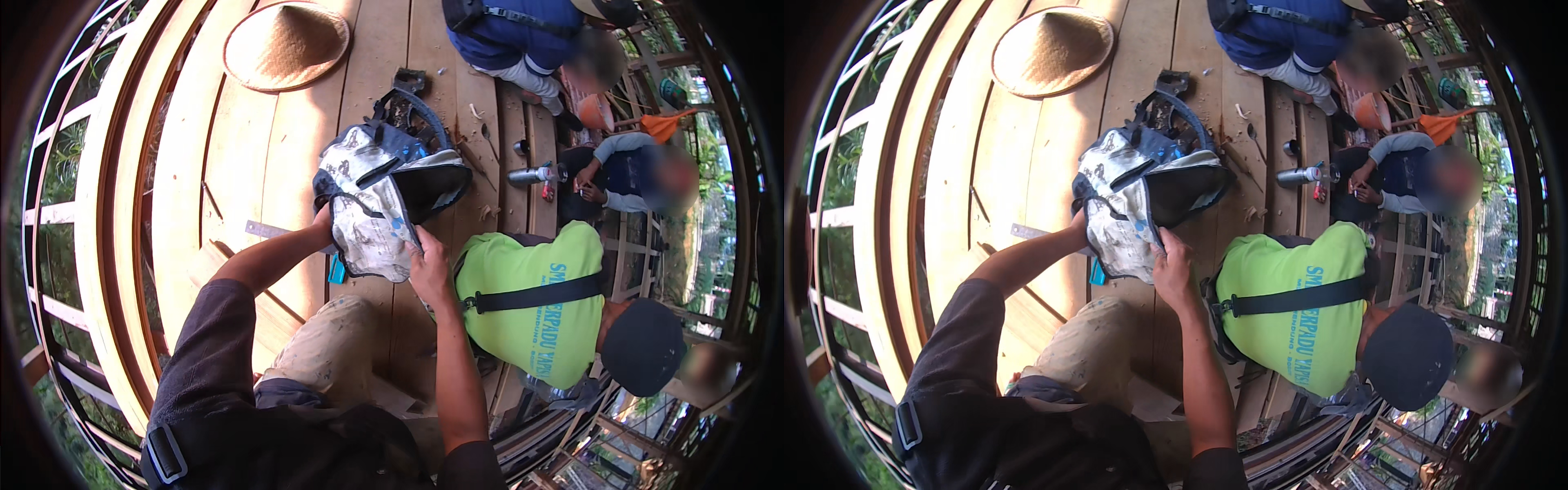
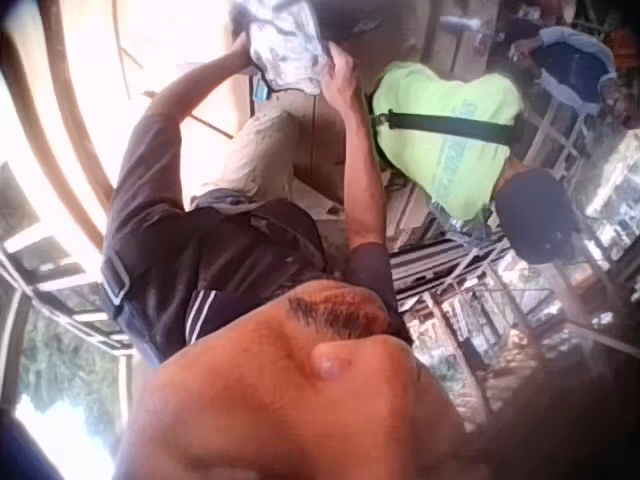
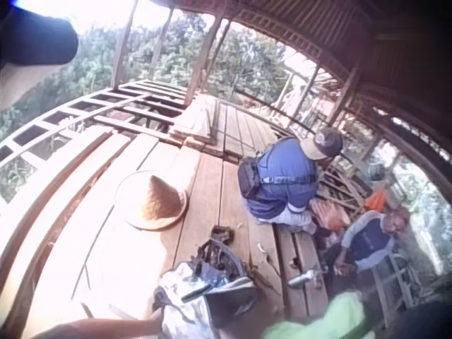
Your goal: The person places a wooden template onto a larger board, aligns it, and uses a pencil to trace the outline of the template onto the board before moving the template and repeating the action.
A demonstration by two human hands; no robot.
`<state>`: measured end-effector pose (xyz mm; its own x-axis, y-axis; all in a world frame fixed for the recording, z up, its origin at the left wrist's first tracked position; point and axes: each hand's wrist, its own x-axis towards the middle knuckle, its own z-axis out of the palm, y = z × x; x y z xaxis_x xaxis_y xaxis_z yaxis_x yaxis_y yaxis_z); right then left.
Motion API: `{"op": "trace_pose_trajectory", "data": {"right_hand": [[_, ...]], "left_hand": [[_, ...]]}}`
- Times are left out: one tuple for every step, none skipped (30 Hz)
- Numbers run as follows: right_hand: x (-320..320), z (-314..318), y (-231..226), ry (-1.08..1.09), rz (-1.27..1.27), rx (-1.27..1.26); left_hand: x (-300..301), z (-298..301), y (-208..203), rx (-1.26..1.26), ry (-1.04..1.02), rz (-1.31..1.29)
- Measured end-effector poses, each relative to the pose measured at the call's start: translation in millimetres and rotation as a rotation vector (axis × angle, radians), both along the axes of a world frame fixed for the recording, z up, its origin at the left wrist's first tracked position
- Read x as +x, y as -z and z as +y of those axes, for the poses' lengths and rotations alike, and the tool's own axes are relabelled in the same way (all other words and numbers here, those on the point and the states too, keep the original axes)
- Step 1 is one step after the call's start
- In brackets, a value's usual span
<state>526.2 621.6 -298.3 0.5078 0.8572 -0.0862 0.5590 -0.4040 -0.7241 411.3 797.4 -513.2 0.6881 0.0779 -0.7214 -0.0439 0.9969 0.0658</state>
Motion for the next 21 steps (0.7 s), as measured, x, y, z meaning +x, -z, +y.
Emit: {"op": "trace_pose_trajectory", "data": {"right_hand": [[-2.9,-1.4,13.9,0.011,-0.034,0.049],[-19.4,17.8,6.0,-0.016,-0.06,0.081],[-37.3,38.8,-8.0,-0.052,-0.074,0.13],[-27.8,15.6,-10.0,0.009,-0.164,0.122],[-27.2,3.4,-13.9,0.051,-0.223,0.149],[-25.2,-8.2,-16.8,0.076,-0.199,-0.011],[-31.4,-14.9,-18.4,0.098,-0.22,0.013],[-38.6,-27.1,-20.8,0.126,-0.245,0.021],[-50.4,-32.0,-23.3,0.14,-0.263,0.043],[-58.3,-41.2,-23.7,0.189,-0.252,0.087],[-71.6,-48.0,-23.7,0.233,-0.227,0.146],[-85.8,-50.6,-21.9,0.273,-0.202,0.217],[-95.4,-59.1,-16.7,0.277,-0.187,0.27],[-105.2,-76.2,-8.1,0.286,-0.191,0.312],[-119.4,-95.7,-2.7,0.297,-0.194,0.346],[-138.2,-110.3,-0.6,0.315,-0.134,0.337],[-154.5,-131.2,-2.8,0.335,-0.08,0.317],[-170.3,-152.3,-7.4,0.376,-0.061,0.335],[-184.2,-176.0,-18.9,0.415,-0.049,0.351],[-193.7,-196.0,-31.4,0.447,-0.027,0.374],[-197.0,-217.1,-48.6,0.503,-0.011,0.327]], "left_hand": [[-11.5,0.7,-1.7,-0.151,-0.061,0.001],[-53.0,23.3,42.3,0.012,-0.092,-0.304],[-88.5,54.5,71.4,0.187,-0.114,-0.601],[-70.3,27.8,51.2,0.433,0.041,-0.745],[-65.3,10.7,31.4,0.737,0.071,-0.631],[-64.9,-3.2,9.3,1.031,0.116,-0.466],[-68.2,-11.8,-11.7,1.121,0.144,-0.402],[-70.6,-19.1,-42.2,1.656,0.488,-0.217],[-78.2,-20.5,-69.7,2.184,0.842,0.031],[-76.2,-34.3,-65.3,2.165,0.814,0.048],[-82.7,-33.8,-55.0,2.222,0.831,-0.041],[-90.5,-25.1,-28.7,2.169,0.753,-0.115],[-95.3,-21.3,-0.1,2.104,0.676,-0.202],[-85.1,-22.6,15.9,2.134,0.735,-0.198],[-76.2,-23.2,27.5,2.19,0.868,-0.154],[-72.4,-18.9,39.0,2.263,1.032,-0.092],[-65.8,-19.6,47.3,2.338,1.189,-0.056],[-63.7,-16.3,55.5,2.431,1.336,-0.018],[-61.5,-17.6,63.2,2.527,1.432,0.008],[-64.2,-13.1,70.5,2.631,1.531,0.042],[-67.5,-3.3,75.7,2.695,1.596,0.09]]}}
